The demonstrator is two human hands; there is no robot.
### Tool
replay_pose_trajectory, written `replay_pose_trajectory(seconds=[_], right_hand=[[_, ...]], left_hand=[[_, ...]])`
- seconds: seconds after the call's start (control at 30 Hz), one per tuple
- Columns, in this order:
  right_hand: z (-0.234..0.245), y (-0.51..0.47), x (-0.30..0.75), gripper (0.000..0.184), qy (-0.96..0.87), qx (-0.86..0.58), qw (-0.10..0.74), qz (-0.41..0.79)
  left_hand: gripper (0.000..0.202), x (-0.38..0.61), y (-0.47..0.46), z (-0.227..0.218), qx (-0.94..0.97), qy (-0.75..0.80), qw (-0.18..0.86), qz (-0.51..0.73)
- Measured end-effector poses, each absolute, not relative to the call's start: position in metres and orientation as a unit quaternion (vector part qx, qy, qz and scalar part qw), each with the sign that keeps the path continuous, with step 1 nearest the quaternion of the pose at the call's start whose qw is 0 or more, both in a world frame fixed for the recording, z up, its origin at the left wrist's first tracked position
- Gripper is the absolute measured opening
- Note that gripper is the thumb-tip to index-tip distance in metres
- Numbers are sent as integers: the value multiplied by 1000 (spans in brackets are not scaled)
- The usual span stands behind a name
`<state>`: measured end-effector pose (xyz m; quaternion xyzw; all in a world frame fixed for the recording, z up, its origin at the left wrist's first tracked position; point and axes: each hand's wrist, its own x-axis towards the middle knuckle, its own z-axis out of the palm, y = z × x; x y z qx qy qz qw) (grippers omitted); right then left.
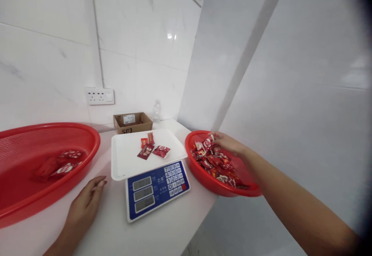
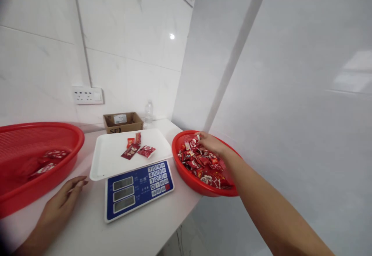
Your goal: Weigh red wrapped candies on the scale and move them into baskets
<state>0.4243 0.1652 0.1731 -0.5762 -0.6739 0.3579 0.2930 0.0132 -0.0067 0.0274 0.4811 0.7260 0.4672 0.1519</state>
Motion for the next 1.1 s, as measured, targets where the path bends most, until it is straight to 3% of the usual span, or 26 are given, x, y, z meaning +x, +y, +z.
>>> replay_pose_trajectory(seconds=[0.07,0.13,0.33,0.67,0.77,0.97,1.1], right_hand=[[181,166,399,35,-668,-546,335,379],[186,169,370,36,-706,-525,326,345],[178,181,280,40,-851,-487,168,104],[169,173,231,36,-898,-414,26,148],[169,166,237,39,-895,-417,37,156],[174,128,285,41,-881,-419,173,138],[167,96,342,43,-858,-474,161,115]], left_hand=[[45,14,-7,28,487,720,139,475],[44,16,-8,29,491,715,130,480],[43,19,-11,33,481,713,137,491],[40,17,-9,28,486,704,151,495],[39,17,-10,28,484,702,163,496],[37,18,-12,31,487,698,169,497],[38,20,-12,34,482,704,175,490]])
